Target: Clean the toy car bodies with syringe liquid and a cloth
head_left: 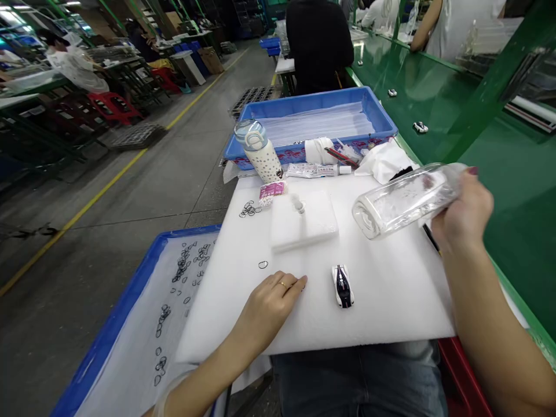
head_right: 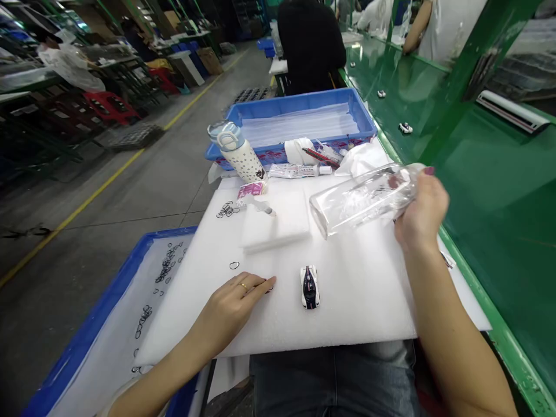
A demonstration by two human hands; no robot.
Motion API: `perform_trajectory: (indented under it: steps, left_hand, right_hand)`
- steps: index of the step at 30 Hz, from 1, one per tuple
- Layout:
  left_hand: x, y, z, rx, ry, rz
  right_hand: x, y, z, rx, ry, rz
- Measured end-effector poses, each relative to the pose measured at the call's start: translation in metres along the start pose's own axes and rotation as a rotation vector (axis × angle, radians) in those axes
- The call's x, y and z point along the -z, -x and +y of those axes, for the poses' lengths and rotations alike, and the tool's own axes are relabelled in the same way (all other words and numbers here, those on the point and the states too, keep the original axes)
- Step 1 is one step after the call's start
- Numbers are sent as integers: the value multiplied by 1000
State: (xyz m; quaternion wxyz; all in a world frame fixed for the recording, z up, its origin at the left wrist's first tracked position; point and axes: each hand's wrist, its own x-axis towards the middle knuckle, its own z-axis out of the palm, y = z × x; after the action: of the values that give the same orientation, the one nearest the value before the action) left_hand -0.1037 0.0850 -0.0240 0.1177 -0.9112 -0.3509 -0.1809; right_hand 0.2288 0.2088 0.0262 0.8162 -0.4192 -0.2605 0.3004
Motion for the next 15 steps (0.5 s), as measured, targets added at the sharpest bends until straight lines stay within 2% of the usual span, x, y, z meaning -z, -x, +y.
perform_trajectory:
  steps: [2,4,7,9,11,13,15]
  left_hand:
    - [2,-4,-6,-26,37,-13]
    - [3,-9,-11,-52,88,-35]
    - [3,-14,-14,-49,139,-38]
    - [0,-13,-14,-39,132,-10]
    - [-2,-9,-12,-22,119,19]
    - [-2,-3,-8,4,104,41]
    - [1,2,0,64,177,93]
  right_hand:
    - [1,-12,-14,363,62,-49]
    - [-2,-16,-29,671,223,-145]
    - [-12,-9,-43,914,646,-326]
    - [-19,0,-41,949,854,-498]
    - [-25,8,-35,878,916,-648]
    - [-31,11,-29,730,835,-672]
    - [-40,11,-30,552,639,-630]
